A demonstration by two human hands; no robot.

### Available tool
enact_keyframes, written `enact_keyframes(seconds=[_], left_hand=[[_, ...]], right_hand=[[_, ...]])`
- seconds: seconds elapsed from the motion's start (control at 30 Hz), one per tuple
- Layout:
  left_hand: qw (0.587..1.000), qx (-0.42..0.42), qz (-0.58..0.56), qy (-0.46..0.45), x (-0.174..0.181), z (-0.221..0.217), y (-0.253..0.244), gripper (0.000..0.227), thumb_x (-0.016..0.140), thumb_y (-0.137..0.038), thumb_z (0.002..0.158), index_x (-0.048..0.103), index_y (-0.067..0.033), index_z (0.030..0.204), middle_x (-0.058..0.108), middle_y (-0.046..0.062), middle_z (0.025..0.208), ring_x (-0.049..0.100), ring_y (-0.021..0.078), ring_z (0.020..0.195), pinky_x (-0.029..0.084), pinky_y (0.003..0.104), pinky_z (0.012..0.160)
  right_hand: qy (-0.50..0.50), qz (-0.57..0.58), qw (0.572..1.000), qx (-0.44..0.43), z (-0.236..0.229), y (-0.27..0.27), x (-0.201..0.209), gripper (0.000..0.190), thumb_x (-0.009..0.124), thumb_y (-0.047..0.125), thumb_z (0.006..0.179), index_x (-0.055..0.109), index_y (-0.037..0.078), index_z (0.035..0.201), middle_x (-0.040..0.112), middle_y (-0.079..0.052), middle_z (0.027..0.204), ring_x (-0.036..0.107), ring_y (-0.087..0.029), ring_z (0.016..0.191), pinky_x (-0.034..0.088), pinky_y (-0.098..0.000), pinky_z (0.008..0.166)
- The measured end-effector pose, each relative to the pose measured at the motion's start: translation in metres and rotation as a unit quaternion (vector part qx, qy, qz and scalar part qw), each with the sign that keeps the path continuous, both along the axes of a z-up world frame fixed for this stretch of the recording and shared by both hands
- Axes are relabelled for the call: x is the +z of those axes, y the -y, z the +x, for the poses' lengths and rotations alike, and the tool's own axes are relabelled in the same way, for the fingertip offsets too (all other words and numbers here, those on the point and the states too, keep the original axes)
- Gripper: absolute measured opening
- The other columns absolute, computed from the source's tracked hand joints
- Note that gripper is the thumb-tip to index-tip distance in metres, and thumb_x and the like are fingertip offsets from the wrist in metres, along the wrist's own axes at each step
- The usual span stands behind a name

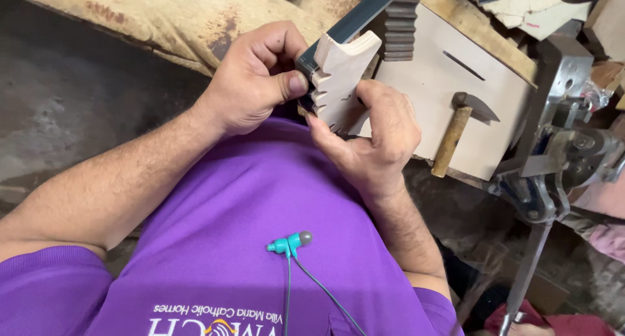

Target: The person uses a hammer to strike a metal strip held against a wooden piece. They repeatedly position the metal strip, strike it with the hammer, and inspect the fit between the metal and the wood.

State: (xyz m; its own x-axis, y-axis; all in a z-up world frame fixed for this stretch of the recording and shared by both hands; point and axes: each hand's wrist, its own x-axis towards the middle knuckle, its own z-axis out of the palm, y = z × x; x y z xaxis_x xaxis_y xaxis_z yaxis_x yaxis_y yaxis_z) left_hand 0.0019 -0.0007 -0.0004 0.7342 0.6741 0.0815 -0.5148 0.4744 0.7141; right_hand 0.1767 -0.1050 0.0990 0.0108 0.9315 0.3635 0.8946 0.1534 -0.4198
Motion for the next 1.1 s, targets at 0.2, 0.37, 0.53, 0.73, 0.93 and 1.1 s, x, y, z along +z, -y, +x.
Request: enact_keyframes(seconds=[0.2,0.37,0.53,0.73,0.93,1.1], left_hand=[[0.999,-0.04,-0.018,-0.008,0.0,0.013,0.002,0.023,0.078,-0.015,0.103,0.06,-0.0032,0.111,0.068,0.002,0.104,0.066,0.008,0.093,0.06,0.027,0.092],[0.995,-0.089,-0.049,0.011,0.0,0.025,0.007,0.023,0.078,-0.015,0.101,0.06,-0.0038,0.111,0.068,0.002,0.104,0.067,0.0098,0.097,0.06,0.027,0.09],[0.993,-0.119,-0.018,0.006,0.0,0.031,0.01,0.023,0.078,-0.014,0.104,0.059,-0.0031,0.113,0.067,0.003,0.1,0.063,0.0069,0.092,0.056,0.021,0.085],[0.99,-0.128,0.039,-0.05,0.013,0.017,0.01,0.02,0.075,-0.011,0.104,0.059,-0.0029,0.113,0.065,0.002,0.099,0.063,0.0056,0.089,0.056,0.022,0.085],[0.976,-0.159,0.106,-0.102,0.039,-0.002,-0.008,0.02,0.076,-0.009,0.099,0.062,-0.0017,0.11,0.068,0.004,0.101,0.068,0.0087,0.091,0.059,0.023,0.08],[0.94,-0.171,0.273,-0.115,0.063,-0.01,-0.027,0.018,0.077,-0.011,0.097,0.066,-0.0019,0.109,0.072,0.005,0.098,0.071,0.0088,0.09,0.06,0.024,0.08]], right_hand=[[-0.011,0.004,1.0,-0.029,0.005,0.014,0.002,0.052,0.097,0.025,0.083,0.064,0.001,0.115,0.07,-0.012,0.106,0.069,-0.027,0.095,0.057,-0.0347,0.081],[-0.027,-0.007,0.997,-0.075,0.007,0.03,0.001,0.052,0.097,0.025,0.081,0.064,0.001,0.114,0.069,-0.012,0.104,0.069,-0.026,0.093,0.057,-0.0344,0.079],[-0.044,-0.001,0.994,-0.102,0.008,0.042,0.001,0.055,0.097,0.025,0.079,0.064,0.0,0.114,0.069,-0.013,0.105,0.069,-0.027,0.092,0.058,-0.0344,0.079],[-0.122,-0.009,0.989,-0.079,0.011,0.052,-0.004,0.057,0.099,0.026,0.079,0.064,-0.001,0.116,0.071,-0.012,0.109,0.072,-0.024,0.099,0.061,-0.0321,0.084],[-0.222,-0.005,0.968,-0.117,0.035,0.084,-0.043,0.058,0.096,0.028,0.081,0.067,-0.001,0.121,0.073,-0.012,0.114,0.074,-0.022,0.101,0.061,-0.0338,0.092],[0.113,-0.095,0.956,-0.253,0.089,0.076,-0.092,0.051,0.096,0.035,0.081,0.074,0.002,0.113,0.072,-0.013,0.11,0.065,-0.029,0.103,0.054,-0.0398,0.089]])
